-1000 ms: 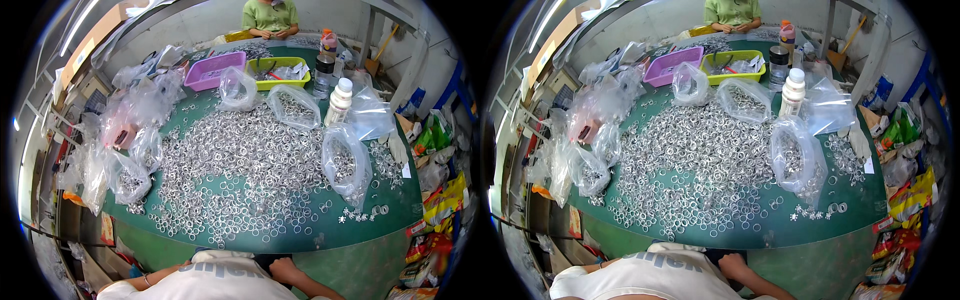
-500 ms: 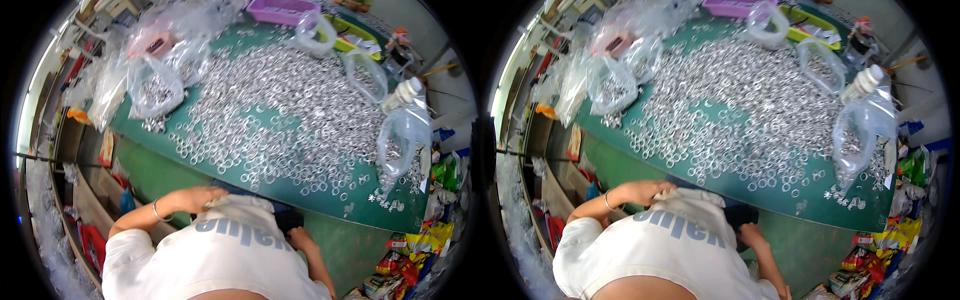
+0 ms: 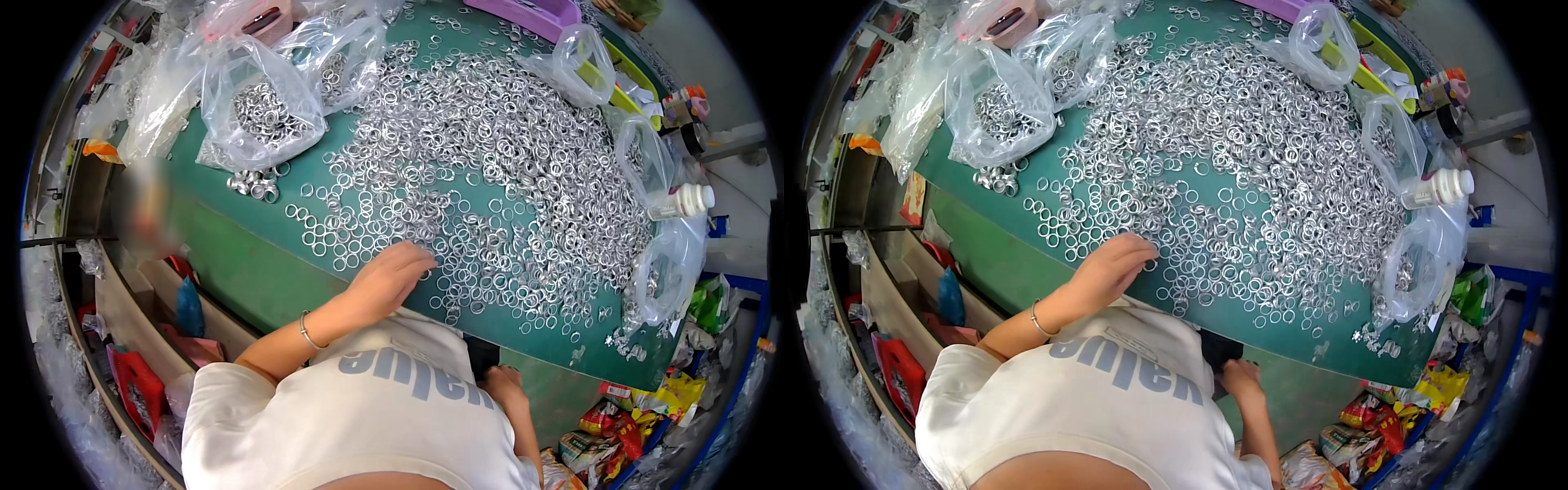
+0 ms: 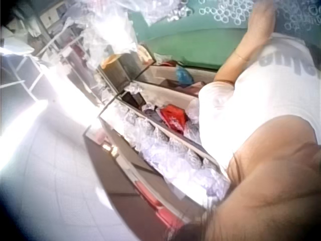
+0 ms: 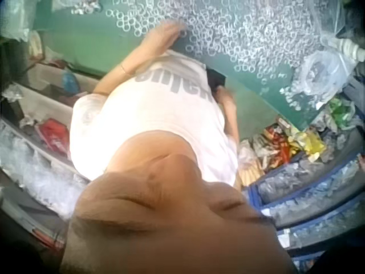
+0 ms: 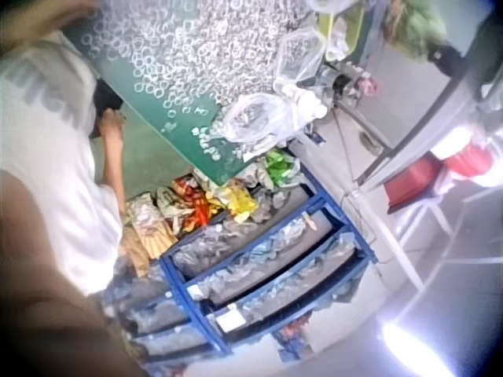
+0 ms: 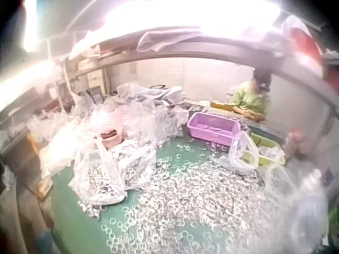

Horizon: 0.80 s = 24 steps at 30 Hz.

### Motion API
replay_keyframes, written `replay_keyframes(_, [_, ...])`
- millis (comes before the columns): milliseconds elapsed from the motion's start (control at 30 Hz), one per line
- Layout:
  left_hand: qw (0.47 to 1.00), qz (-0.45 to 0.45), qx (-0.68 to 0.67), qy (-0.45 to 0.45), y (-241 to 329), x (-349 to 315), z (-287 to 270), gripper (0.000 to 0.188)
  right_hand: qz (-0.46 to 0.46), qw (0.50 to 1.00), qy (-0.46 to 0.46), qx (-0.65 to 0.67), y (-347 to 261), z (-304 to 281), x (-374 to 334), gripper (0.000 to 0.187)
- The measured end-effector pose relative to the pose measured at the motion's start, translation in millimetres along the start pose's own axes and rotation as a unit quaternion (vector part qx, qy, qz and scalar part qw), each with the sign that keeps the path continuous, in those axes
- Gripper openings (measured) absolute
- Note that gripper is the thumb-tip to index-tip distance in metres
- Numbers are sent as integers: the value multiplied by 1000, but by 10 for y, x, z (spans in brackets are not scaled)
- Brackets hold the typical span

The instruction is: The person sorts through a large pile of metal rings on a green surface by hand, moving some rings into plastic bags and containers.

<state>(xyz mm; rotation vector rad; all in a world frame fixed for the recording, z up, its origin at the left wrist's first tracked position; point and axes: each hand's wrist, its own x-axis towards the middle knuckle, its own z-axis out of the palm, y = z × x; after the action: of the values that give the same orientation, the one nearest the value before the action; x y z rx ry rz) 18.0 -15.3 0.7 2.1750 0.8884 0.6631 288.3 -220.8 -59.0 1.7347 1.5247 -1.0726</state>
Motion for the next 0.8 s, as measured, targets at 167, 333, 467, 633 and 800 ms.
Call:
replay_keyframes(167, [994, 16, 104, -32, -206, -36, 150, 40, -176, 930, 95, 308, -318, -1031, -493, 11])
replay_keyframes(333, [995, 1, 95, -35, -346, 87, 154, 42, -153, 825, 462, 289, -679, -1277, -74, 23])
replay_keyframes(467, [995, 15, 95, -3, -337, 151, 156, 41, -170, 845, 480, 163, -989, -1571, 170, 52])
replay_keyframes(633, [995, 30, 89, -42, -155, 391, 104, 43, -228, 806, 533, 117, -1119, -1643, 500, 60])
replay_keyframes(800, [974, 4, 208, -92, -182, 357, 69, 57, -244, 801, 538, 100, -1112, -1699, 563, 54])
